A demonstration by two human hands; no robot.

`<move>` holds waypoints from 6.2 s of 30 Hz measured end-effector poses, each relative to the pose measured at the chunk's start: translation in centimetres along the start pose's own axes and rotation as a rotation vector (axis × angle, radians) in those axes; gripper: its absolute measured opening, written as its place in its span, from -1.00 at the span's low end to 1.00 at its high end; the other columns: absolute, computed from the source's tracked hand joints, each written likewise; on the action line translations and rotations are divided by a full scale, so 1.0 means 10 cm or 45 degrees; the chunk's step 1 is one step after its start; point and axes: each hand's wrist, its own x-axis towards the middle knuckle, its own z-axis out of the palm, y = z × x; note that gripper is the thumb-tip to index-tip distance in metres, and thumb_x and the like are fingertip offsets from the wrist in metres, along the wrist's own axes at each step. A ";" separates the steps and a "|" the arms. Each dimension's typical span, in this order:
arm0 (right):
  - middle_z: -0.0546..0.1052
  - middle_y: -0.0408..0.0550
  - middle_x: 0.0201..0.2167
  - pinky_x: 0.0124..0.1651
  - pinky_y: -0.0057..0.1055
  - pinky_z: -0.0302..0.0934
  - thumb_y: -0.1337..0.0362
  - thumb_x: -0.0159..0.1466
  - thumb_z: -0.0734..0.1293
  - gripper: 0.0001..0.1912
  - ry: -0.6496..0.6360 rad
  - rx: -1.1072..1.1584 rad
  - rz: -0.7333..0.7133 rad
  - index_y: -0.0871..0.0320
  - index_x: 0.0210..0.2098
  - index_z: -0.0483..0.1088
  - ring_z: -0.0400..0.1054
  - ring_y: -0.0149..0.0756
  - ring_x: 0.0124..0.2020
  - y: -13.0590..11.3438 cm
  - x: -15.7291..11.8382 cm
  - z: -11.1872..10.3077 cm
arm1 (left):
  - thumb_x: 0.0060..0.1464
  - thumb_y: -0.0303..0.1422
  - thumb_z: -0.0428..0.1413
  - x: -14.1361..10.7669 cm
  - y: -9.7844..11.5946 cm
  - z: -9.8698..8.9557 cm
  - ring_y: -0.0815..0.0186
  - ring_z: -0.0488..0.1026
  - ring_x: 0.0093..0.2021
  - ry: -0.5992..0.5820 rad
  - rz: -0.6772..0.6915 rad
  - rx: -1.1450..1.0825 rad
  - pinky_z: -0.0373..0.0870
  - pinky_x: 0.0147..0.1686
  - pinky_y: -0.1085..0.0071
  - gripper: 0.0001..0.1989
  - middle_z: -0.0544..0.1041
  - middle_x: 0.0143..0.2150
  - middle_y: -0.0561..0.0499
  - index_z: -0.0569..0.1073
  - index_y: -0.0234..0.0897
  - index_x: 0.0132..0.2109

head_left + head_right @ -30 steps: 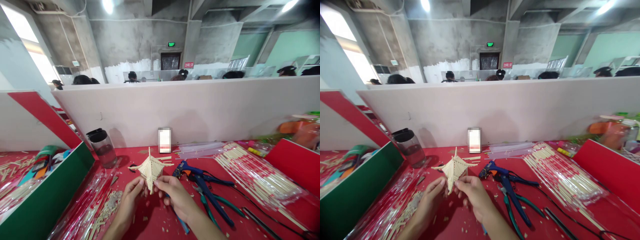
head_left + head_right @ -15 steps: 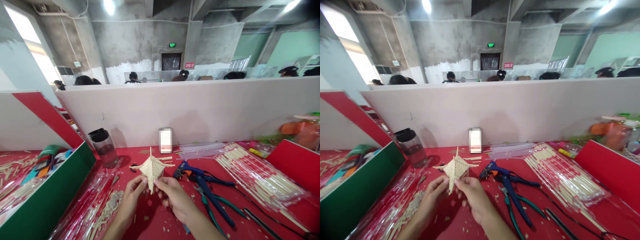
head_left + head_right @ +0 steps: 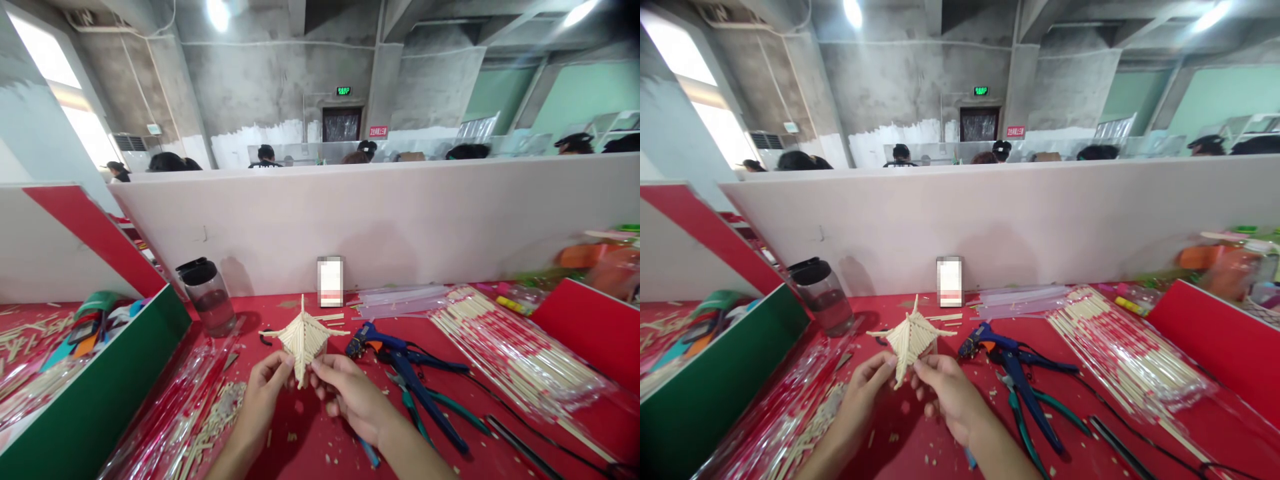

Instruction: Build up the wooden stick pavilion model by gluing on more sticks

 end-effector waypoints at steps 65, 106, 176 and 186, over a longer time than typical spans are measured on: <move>0.34 -0.25 -0.61 -0.62 -0.69 0.00 0.19 -0.07 0.62 -0.65 0.162 0.372 0.091 0.23 -0.51 0.42 0.12 -0.59 -0.61 0.05 0.00 0.12 | 0.01 -0.03 0.28 -0.02 0.15 0.10 0.39 0.20 -0.52 0.076 0.119 0.237 0.17 -0.46 0.49 -0.57 0.32 -0.59 0.14 0.39 -0.27 -0.53; 0.34 -0.25 -0.59 -0.65 -0.68 -0.02 0.31 -0.15 0.62 -0.67 0.215 0.736 -0.095 0.20 -0.56 0.39 0.10 -0.59 -0.61 0.08 0.06 0.23 | -0.02 -0.03 0.26 -0.01 0.09 0.11 0.41 0.12 -0.53 0.150 0.061 0.209 0.09 -0.49 0.49 -0.58 0.23 -0.59 0.20 0.33 -0.25 -0.52; 0.59 -0.07 -0.26 -0.20 -0.39 0.30 0.33 0.33 0.28 -0.81 0.034 -1.062 -0.826 0.07 -0.12 0.51 0.45 -0.25 -0.26 -0.65 -0.37 -0.16 | 0.25 -0.09 0.06 0.00 0.44 -0.45 0.13 0.46 -0.17 -0.050 0.448 0.564 0.37 -0.11 0.34 -0.70 0.55 -0.20 -0.06 0.54 -0.19 -0.14; 0.54 0.07 -0.02 0.07 -0.17 0.24 0.40 0.26 0.32 -0.64 0.193 -1.415 -0.956 0.05 0.04 0.45 0.43 -0.02 0.01 -0.46 -0.21 -0.09 | 0.26 -0.32 0.11 -0.10 0.40 -0.19 -0.03 0.46 0.17 -0.136 0.892 1.502 0.43 0.12 0.12 -0.60 0.49 0.18 -0.25 0.42 -0.17 0.22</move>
